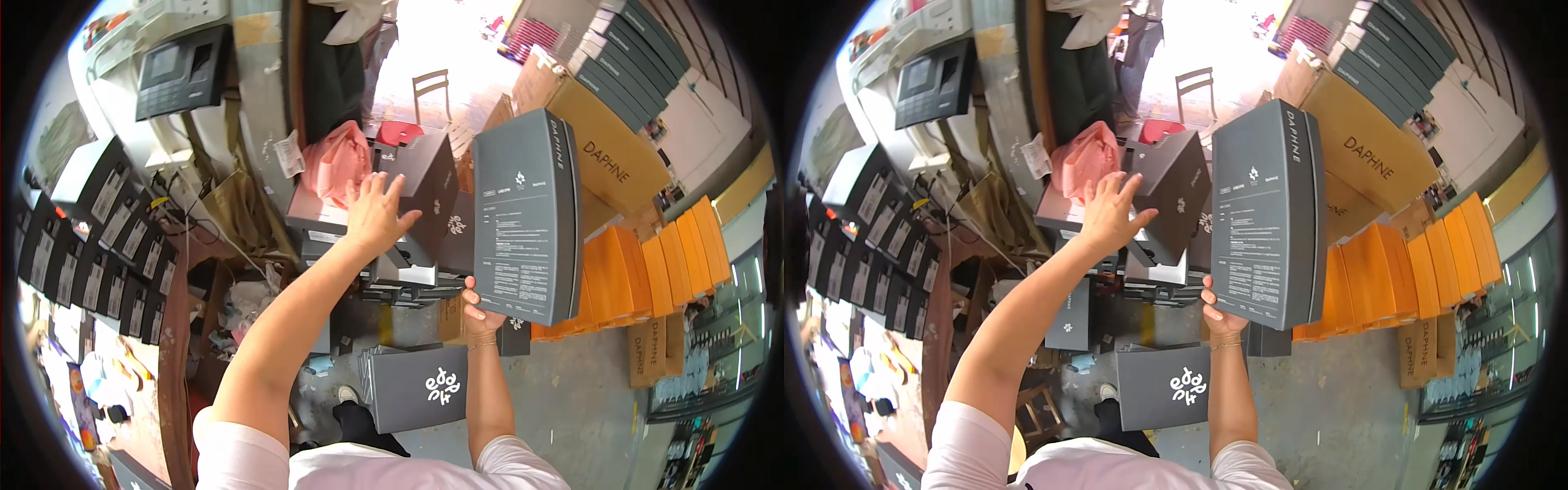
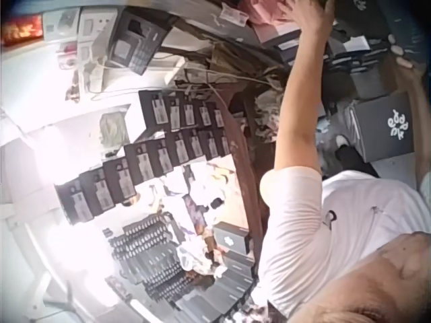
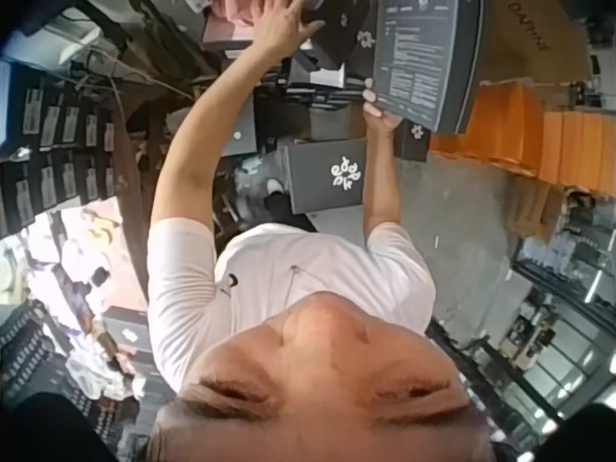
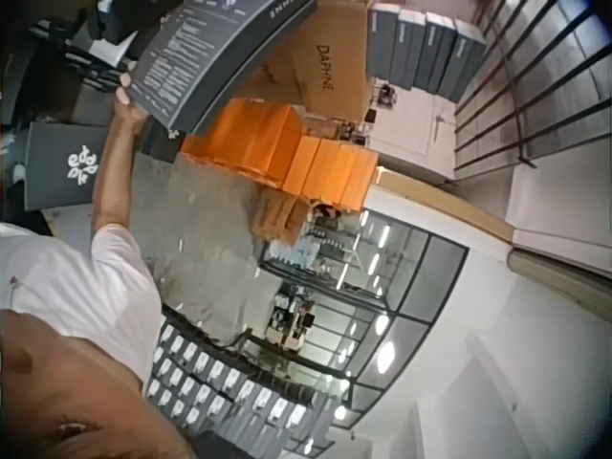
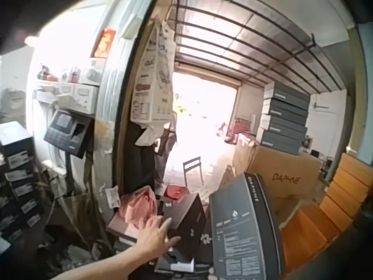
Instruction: Cleaning a shoe with a brush, wrapping it in tissue paper, and packing it into a box with a label.
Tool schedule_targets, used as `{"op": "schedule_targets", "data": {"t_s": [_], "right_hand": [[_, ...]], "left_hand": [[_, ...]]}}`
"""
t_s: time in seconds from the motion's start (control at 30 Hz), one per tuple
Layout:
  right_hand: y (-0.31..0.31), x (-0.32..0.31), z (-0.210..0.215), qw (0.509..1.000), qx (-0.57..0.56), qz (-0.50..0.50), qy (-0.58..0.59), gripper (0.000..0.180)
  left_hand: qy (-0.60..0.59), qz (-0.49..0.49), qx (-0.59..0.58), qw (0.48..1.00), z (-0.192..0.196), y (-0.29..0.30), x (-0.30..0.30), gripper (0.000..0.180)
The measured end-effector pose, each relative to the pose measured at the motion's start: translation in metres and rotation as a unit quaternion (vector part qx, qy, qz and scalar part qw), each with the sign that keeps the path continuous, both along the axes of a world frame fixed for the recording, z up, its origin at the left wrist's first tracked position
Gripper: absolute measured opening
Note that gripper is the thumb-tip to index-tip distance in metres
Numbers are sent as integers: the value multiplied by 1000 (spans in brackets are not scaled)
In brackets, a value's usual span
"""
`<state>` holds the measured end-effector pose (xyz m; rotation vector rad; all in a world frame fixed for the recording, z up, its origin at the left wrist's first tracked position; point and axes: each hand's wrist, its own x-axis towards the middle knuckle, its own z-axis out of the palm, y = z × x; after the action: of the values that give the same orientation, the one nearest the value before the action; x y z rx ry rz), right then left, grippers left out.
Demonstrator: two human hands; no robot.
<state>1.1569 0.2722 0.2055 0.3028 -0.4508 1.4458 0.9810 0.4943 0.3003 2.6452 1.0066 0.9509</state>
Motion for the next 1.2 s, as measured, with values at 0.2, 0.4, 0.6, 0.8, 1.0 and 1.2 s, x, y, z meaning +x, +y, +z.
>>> {"op": "schedule_targets", "data": {"t_s": [0.2, 0.4, 0.6, 0.8, 1.0, 1.2], "right_hand": [[-1, -30, 16, 996, -31, 76, -24, 68], [-13, -104, 58, 957, -131, 157, -207, 71], [-41, -271, 68, 778, -164, 167, -583, 76], [-90, -490, 45, 727, -207, 425, -498, 69], [-136, -676, 93, 663, 203, 390, -606, 119], [-128, -748, 119, 749, 191, 422, -474, 156]], "left_hand": [[-160, -85, -62, 981, 13, -39, -85, 72], [-74, -184, 177, 964, 85, -185, -253, 62], [149, -62, 96, 982, 98, -316, -393, 64], [77, 168, 97, 978, 46, -482, -536, 55], [-218, 434, -53, 872, 52, -602, -656, 113], [-399, 386, -10, 832, -9, -583, -715, 128]]}}
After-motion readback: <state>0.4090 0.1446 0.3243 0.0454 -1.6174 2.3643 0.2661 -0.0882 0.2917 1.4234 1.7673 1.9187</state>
